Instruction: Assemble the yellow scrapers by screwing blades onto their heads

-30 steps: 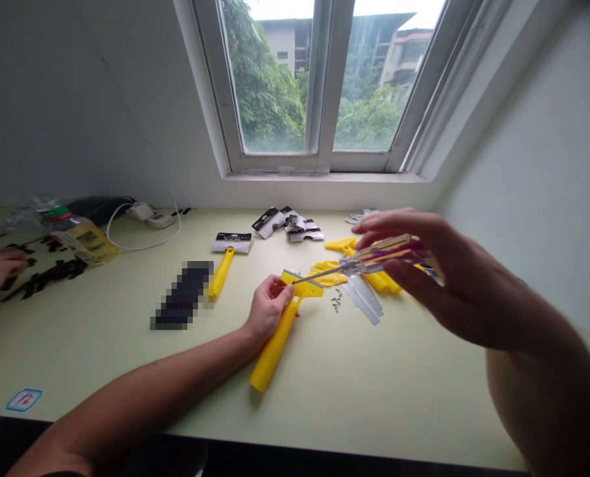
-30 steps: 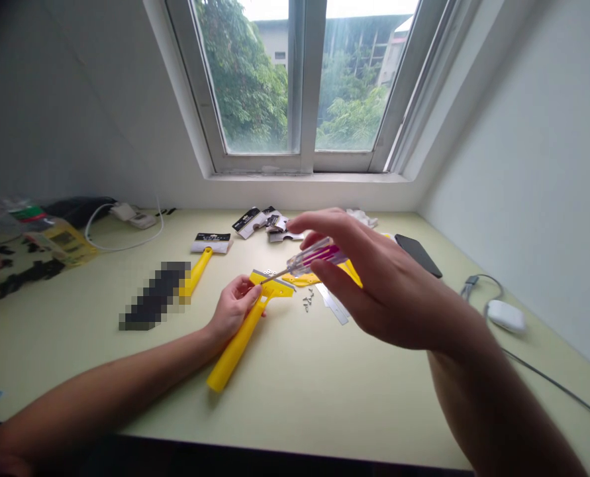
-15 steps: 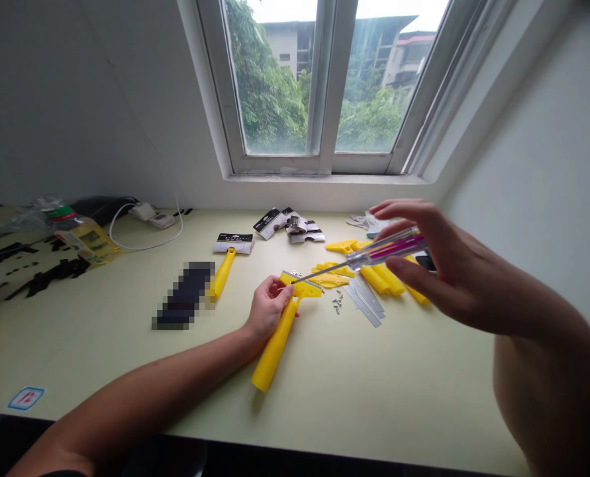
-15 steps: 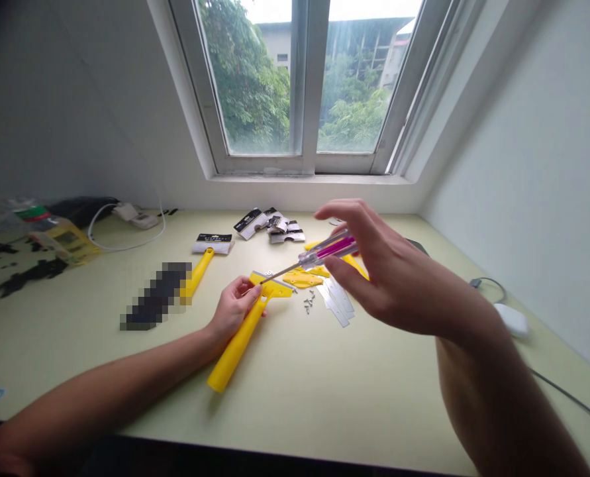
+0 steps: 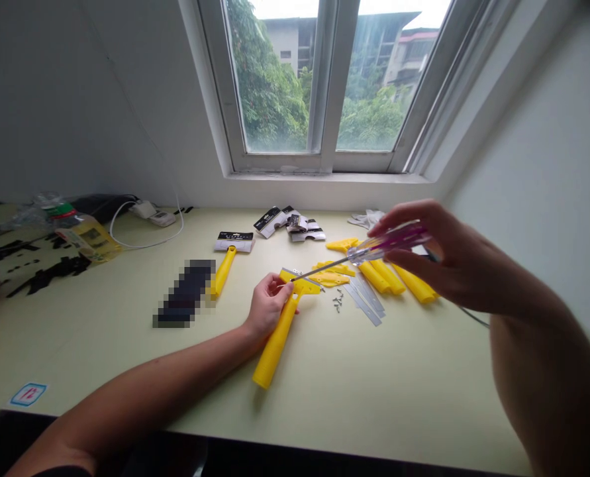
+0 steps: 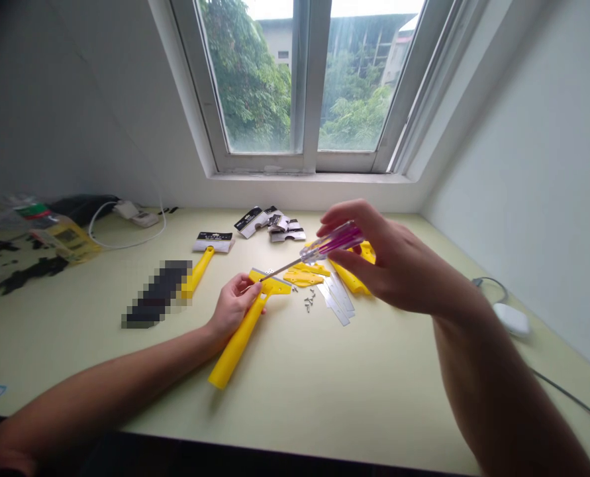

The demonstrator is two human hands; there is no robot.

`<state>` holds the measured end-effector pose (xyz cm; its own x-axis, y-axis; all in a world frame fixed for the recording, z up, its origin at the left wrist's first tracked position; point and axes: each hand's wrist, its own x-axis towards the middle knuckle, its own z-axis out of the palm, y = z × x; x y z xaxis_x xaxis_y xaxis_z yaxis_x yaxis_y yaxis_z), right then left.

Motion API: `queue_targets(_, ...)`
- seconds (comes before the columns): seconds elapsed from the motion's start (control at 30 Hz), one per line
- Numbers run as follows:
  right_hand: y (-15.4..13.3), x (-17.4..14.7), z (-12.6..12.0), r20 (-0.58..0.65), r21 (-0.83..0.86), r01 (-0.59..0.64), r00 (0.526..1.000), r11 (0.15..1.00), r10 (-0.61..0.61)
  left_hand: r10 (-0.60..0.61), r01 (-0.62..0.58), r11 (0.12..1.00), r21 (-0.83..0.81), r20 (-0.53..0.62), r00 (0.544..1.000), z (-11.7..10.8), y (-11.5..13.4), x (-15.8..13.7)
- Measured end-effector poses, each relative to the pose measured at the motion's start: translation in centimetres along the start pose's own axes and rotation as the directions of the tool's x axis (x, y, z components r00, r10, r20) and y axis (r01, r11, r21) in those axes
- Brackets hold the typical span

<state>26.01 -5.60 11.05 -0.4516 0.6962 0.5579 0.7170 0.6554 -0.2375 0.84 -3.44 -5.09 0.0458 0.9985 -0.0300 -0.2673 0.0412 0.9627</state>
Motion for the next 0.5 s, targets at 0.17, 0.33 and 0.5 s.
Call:
queue_targets(0.17,0.01,-0.06,-0.02,-0.024,0.000,0.022,0.999,1.000,-0.022,0.002,-0.002,1.000,0.000,0.001,1.000,-0.07,-0.09,0.06)
queue_targets(0.33,0.21,-0.27,0.07,-0.076,-0.083,-0.042,0.996,0.996,0.036,0.002,-0.002,1.000,0.007,0.006,1.000,-0.14,-0.11,0.15)
queue_targets(0.5,0.22,-0.32,-0.12,0.065,0.026,0.038,0.997,0.999,-0.039,0.005,-0.005,1.000,0.009,-0.009,1.000,-0.18,-0.13,0.36)
